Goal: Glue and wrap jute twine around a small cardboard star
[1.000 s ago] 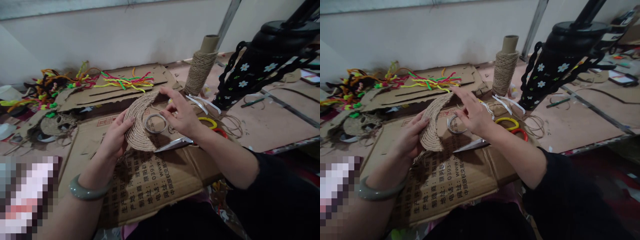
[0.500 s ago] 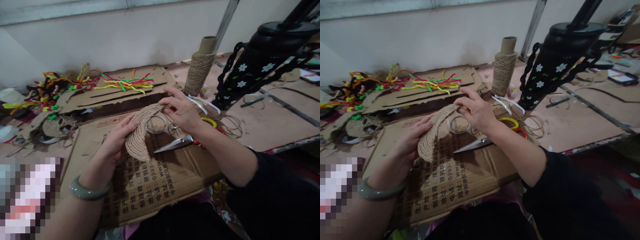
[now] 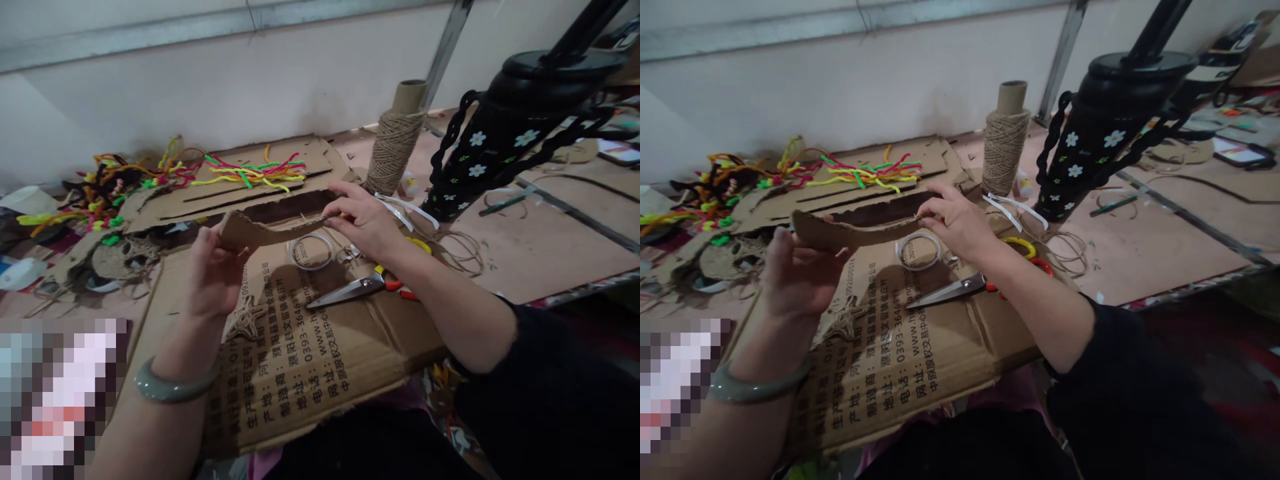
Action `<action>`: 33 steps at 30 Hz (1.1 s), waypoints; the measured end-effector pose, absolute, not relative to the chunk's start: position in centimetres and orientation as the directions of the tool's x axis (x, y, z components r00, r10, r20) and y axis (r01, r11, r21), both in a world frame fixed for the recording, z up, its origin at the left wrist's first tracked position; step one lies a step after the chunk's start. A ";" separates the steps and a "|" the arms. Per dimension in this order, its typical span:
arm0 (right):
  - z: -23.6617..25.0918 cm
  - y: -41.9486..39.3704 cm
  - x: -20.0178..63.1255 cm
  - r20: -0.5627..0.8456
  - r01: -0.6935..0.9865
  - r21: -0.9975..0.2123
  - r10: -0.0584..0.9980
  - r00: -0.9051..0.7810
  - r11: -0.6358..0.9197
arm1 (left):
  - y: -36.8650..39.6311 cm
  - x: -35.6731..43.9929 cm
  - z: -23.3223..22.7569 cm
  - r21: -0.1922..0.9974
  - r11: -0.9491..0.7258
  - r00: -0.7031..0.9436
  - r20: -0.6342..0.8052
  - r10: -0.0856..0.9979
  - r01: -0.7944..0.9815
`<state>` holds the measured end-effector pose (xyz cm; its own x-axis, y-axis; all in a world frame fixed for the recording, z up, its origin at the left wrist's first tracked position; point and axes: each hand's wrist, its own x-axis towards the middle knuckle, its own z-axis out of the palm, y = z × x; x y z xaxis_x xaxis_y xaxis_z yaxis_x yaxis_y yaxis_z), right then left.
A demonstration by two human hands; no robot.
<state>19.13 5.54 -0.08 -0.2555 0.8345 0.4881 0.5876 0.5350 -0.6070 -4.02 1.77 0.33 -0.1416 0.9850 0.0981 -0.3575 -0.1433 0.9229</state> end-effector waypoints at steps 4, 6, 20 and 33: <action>-0.2 5.8 19.2 0.459 0.599 -0.611 0.848 -0.264 0.518 | 1.7 -4.2 0.1 0.935 -0.199 -0.146 0.161 0.976 -0.294; -0.2 5.7 19.2 0.438 0.596 -0.622 0.857 -0.272 0.508 | 1.8 -4.2 -0.1 0.934 -0.237 -0.151 0.202 0.968 -0.269; -0.3 5.5 19.2 0.434 0.597 -0.581 0.831 -0.348 0.554 | 1.9 -3.6 -1.1 0.972 -0.177 -0.183 0.203 0.962 0.152; 1.1 3.9 18.4 0.640 0.229 -0.725 0.759 -0.125 0.649 | 1.6 -3.0 -1.8 0.975 -0.033 -0.082 0.052 0.995 0.221</action>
<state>18.42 3.90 1.09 -0.1246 0.7586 0.6395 0.2294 0.6491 -0.7253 -2.98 1.60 -1.81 -0.0820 0.9953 0.0525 0.2208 -0.0332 0.9748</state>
